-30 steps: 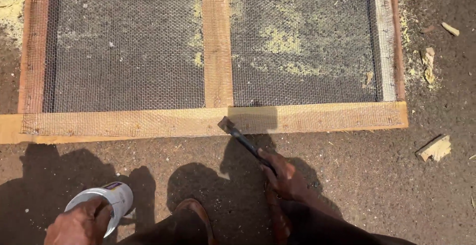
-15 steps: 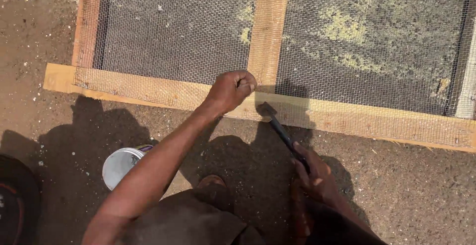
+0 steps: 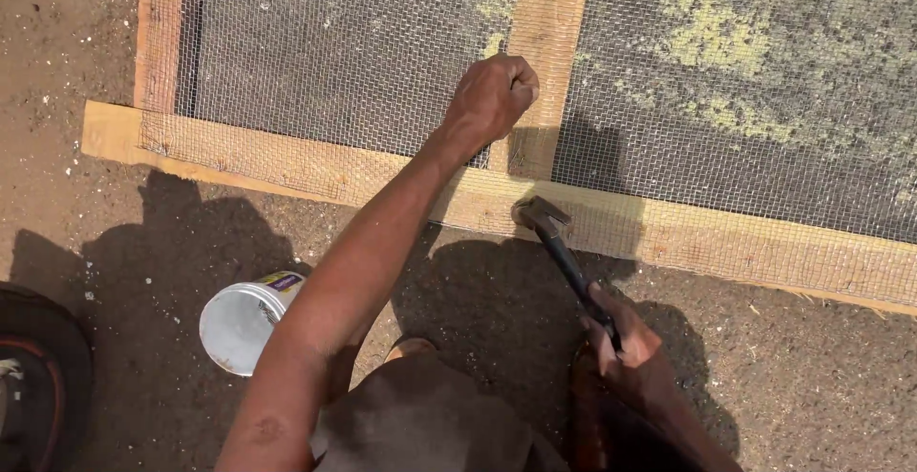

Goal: Hammering small nails into a wooden frame to secure a mesh screen.

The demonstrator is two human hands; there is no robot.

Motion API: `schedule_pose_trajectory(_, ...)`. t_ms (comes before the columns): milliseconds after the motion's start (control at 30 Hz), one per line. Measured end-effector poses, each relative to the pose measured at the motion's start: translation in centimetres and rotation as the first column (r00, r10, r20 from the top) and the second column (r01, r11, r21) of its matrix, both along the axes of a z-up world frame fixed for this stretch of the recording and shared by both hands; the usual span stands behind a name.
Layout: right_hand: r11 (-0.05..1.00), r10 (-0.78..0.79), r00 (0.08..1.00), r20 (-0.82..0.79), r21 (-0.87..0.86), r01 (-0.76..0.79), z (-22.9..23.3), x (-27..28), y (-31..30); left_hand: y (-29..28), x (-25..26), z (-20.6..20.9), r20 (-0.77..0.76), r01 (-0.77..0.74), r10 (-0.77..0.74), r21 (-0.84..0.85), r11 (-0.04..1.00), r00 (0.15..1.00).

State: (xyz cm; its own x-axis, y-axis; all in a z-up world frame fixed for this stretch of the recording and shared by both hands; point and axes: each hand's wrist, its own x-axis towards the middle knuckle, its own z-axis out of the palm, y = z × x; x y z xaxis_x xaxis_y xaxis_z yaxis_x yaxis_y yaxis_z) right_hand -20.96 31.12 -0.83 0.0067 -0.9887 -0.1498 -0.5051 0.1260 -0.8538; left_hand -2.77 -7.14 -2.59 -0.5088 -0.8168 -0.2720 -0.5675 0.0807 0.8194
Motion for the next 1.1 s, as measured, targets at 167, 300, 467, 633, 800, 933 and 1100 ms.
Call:
schedule_pose_trajectory(167, 0.990, -0.053, 0.996, 0.072, 0.133, 0.043, -0.8, -0.2, 0.8, -0.2, -0.2, 1.1, 0.029, 0.043, -0.042, -0.058, 0.997, 0.999)
schedule_pose_trajectory(300, 0.998, 0.002, 0.996, 0.090, -0.064, 0.004, 0.4, 0.0, -0.3, -0.8, 0.4, 2.2, -0.008, 0.005, -0.005, -0.008, 1.000, 1.000)
schedule_pose_trajectory(467, 0.997, -0.063, 0.995, 0.083, 0.058, 0.058, 0.2, 0.2, 0.0, -1.0, 1.8, -1.6, -0.049, -0.005, -0.004, -0.184, 0.983, 0.999)
schedule_pose_trajectory(633, 0.999, -0.038, 0.992, 0.117, 0.014, 0.037, 0.8, 0.1, -0.4, -1.5, 1.8, 0.2, -0.030, 0.002, -0.006, -0.129, 0.992, 1.000)
schedule_pose_trajectory(800, 0.993, -0.004, 0.995, 0.100, -0.117, 0.015, 0.2, 0.1, -0.5, -2.0, 2.3, -0.5, -0.028, 0.085, -0.093, -0.215, 0.973, 0.995)
schedule_pose_trajectory(933, 1.000, -0.016, 0.996, 0.086, -0.013, 0.018, 0.8, 0.0, -1.1, -2.3, 2.1, -1.7, 0.010, 0.140, -0.142, -0.250, 0.958, 0.990)
schedule_pose_trajectory(1100, 0.941, 0.089, 0.906, 0.414, -0.332, 0.059, 1.8, -2.0, -3.7, -3.4, 0.7, -0.2, 0.203, 0.187, -0.164, -0.101, 0.977, 0.965)
